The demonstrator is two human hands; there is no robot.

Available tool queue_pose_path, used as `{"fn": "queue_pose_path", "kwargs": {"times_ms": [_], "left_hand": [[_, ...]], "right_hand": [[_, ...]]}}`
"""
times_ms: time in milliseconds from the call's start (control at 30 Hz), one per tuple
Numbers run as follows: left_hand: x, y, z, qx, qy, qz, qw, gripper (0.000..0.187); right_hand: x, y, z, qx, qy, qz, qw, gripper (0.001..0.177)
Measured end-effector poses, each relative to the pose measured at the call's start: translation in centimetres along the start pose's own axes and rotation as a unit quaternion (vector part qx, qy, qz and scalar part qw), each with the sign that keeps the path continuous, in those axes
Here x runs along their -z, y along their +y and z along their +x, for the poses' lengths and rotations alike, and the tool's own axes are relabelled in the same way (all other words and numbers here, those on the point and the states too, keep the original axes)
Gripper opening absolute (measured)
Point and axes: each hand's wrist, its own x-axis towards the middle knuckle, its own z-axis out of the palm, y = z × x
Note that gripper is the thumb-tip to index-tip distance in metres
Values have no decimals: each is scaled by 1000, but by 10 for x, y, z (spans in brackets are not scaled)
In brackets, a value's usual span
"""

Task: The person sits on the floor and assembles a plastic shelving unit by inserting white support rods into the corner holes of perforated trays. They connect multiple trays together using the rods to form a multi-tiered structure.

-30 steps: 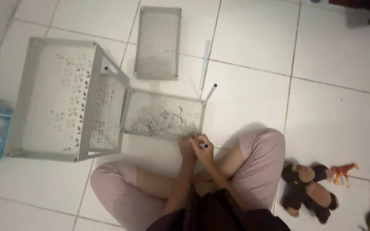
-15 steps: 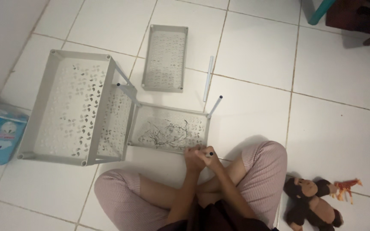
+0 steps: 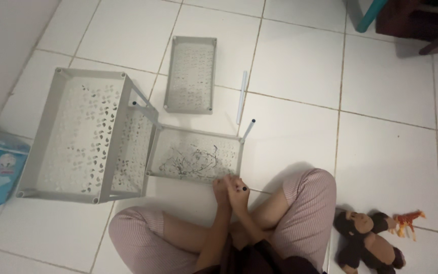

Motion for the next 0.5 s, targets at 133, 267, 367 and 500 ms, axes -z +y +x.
{"fn": "queue_pose_path", "kwargs": {"times_ms": [133,267,367,500], "left_hand": [[2,0,-11,-26,5,-19,999,24],[-7,0,-6,27,-162,71,984,21],[-11,-4,-15,26,-210,59,976,11],[-19,-4,-13,-21,-127,98,987,20]], "right_hand": [[14,2,12,-21,-59,12,998,42],[31,1,29,-58,-153,-46,986,66],[40,1,35,-68,-245,-13,967,57],[51,4,43,-46,-328,15,943,46]]}}
